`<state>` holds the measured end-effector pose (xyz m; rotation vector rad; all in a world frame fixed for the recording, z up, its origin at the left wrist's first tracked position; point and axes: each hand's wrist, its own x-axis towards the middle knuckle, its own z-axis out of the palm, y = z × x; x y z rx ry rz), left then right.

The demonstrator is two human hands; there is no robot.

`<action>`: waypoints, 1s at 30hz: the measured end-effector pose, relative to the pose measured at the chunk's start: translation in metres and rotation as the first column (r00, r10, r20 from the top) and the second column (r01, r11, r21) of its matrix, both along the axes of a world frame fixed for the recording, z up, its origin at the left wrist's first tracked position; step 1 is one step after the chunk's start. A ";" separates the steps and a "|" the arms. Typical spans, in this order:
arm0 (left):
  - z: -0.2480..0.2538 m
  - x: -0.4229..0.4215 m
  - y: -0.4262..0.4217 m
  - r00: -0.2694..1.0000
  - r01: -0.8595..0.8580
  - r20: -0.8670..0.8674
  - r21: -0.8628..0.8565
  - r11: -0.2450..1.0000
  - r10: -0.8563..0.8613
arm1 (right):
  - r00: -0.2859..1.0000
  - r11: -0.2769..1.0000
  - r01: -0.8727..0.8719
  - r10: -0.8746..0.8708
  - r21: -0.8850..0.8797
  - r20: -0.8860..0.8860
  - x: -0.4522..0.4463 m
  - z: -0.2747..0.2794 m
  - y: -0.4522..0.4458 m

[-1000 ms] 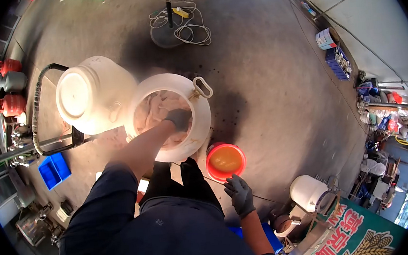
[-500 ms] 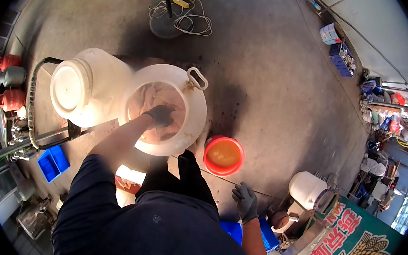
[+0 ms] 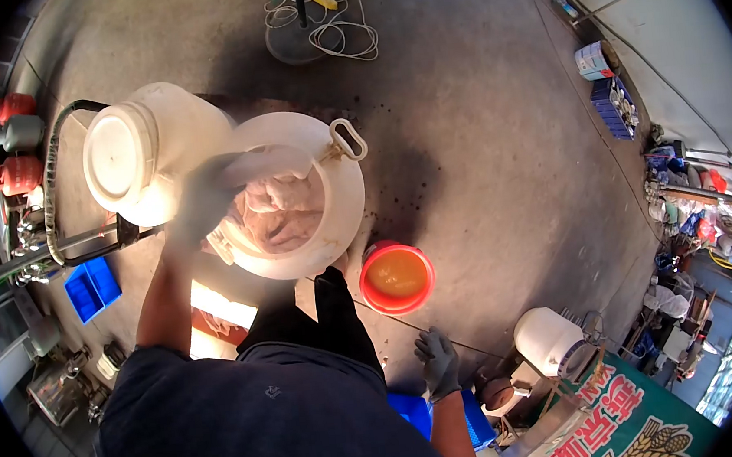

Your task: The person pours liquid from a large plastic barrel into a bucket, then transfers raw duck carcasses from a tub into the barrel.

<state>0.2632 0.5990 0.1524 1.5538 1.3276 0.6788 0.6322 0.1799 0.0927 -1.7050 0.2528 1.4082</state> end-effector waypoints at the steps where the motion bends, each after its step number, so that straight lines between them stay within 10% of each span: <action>1: 0.006 -0.006 -0.001 0.998 -0.041 0.051 0.064 0.997 0.038 | 1.000 1.000 -0.001 0.001 -0.003 -0.002 -0.002 0.005 0.004; 7: 0.031 -0.012 -0.012 0.994 -0.105 -0.009 0.085 0.991 0.106 | 0.994 0.993 -0.104 0.106 -0.052 0.040 -0.018 0.024 0.041; 11: 0.020 0.001 -0.033 0.987 -0.160 -0.019 -0.025 0.987 0.160 | 0.865 0.814 -0.261 0.436 0.519 -0.248 -0.086 0.063 0.144; 17: 0.031 -0.001 -0.047 0.987 -0.152 -0.056 0.020 0.988 0.152 | 0.581 0.978 0.138 0.046 0.154 -0.812 -0.204 0.031 0.298; 19: 0.039 -0.008 -0.048 0.950 0.165 -0.309 0.390 0.906 -0.040 | 0.678 0.997 0.064 -0.008 0.048 -0.735 -0.218 0.017 0.341; 21: 0.037 -0.013 -0.056 0.939 0.239 -0.323 0.366 0.899 -0.118 | 0.619 0.899 0.235 0.155 0.370 -0.770 -0.229 -0.031 0.352; 24: 0.033 -0.018 -0.074 0.897 0.340 -0.385 0.280 0.898 -0.219 | 0.840 0.710 -0.288 0.509 0.643 -0.186 -0.241 -0.060 0.364; 26: 0.039 -0.018 -0.077 0.833 0.419 -0.455 0.147 0.896 -0.315 | 0.769 0.543 -0.573 0.615 0.614 0.174 -0.246 -0.068 0.371; 30: 0.017 -0.008 -0.083 0.861 0.393 -0.382 0.078 0.916 -0.337 | 0.739 0.576 -0.621 0.656 0.531 0.153 -0.244 -0.085 0.393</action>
